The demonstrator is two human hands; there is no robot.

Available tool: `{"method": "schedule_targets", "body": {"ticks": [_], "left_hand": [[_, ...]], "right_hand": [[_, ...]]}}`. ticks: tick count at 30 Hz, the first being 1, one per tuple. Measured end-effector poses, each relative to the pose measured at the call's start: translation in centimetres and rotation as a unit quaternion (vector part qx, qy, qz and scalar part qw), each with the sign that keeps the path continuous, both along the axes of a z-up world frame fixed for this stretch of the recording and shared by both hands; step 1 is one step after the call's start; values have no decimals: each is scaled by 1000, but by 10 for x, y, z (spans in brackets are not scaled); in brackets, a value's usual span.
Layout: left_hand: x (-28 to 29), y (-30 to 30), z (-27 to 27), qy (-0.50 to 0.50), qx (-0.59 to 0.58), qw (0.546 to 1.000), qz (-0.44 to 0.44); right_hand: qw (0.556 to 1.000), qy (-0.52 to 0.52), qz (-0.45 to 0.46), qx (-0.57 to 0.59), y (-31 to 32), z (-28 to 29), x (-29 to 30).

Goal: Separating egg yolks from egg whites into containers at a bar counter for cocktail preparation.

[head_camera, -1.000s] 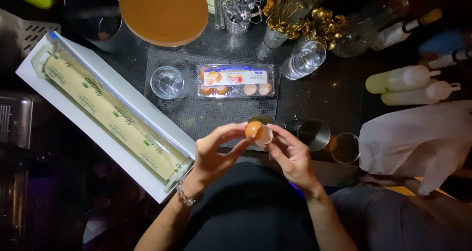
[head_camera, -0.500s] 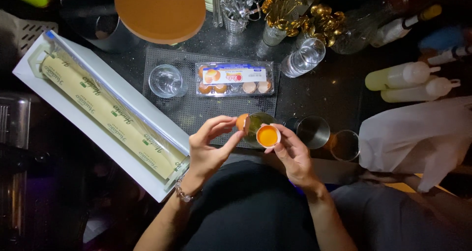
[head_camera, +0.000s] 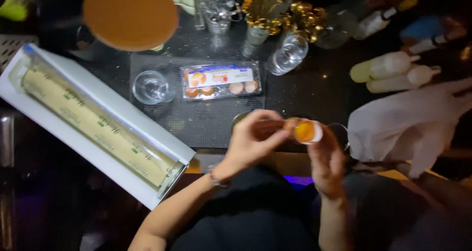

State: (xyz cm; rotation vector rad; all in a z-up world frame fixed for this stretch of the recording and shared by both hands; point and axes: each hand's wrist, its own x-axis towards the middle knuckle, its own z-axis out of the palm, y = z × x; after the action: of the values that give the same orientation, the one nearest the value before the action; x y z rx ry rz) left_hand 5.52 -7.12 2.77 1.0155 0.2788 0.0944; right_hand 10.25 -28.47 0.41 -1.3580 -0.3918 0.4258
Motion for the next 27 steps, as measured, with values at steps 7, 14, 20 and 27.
{"method": "schedule_targets", "body": {"ticks": [7, 14, 20, 27], "left_hand": [[64, -99, -46, -207, 460, 852, -139], [84, -130, -59, -265, 633, 723, -76], [67, -85, -16, -148, 515, 835, -123], [44, 13, 27, -247, 605, 755, 52]], "right_hand": [[912, -155, -220, -308, -85, -12, 4], [689, -352, -123, -622, -131, -67, 16], [935, -31, -289, -203, -80, -45, 18], [858, -249, -69, -444, 5, -12, 59]]}}
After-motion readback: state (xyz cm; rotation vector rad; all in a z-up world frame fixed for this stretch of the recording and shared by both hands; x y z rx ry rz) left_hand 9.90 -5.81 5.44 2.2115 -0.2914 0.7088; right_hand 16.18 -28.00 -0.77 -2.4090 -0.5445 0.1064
